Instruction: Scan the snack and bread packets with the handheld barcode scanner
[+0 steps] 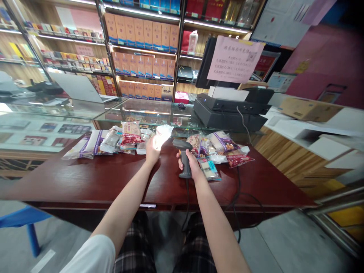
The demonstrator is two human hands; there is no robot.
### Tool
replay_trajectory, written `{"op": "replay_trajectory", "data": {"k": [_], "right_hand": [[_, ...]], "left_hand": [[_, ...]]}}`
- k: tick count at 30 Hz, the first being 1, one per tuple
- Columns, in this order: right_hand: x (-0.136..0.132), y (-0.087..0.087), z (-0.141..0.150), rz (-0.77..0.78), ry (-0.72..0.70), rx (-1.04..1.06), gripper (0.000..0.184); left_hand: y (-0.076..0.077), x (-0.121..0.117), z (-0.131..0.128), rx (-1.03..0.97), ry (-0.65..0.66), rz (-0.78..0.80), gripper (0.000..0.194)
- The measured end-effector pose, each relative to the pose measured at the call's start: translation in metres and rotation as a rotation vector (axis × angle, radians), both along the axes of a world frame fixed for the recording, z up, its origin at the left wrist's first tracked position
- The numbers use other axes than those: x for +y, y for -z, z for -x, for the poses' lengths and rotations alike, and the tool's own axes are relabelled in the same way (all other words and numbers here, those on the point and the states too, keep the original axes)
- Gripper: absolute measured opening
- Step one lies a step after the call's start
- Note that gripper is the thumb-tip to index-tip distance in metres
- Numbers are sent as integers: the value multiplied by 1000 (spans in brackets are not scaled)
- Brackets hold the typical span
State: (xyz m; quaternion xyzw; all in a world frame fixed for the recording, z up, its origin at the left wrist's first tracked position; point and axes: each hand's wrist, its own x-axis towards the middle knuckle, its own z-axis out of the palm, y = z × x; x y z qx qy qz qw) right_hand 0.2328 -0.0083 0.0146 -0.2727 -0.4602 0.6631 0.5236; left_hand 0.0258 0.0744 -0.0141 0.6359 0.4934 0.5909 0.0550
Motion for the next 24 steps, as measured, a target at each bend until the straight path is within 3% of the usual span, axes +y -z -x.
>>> {"op": "replay_trajectory", "data": {"k": [14,24], "right_hand": [[-3,-5,-2,36,30,-48,52],[-1,-2,2,3,58,51,44]], "left_hand": [[6,3,2,45,-27,53,58],[4,2,-1,-19,-17,68,51]]}}
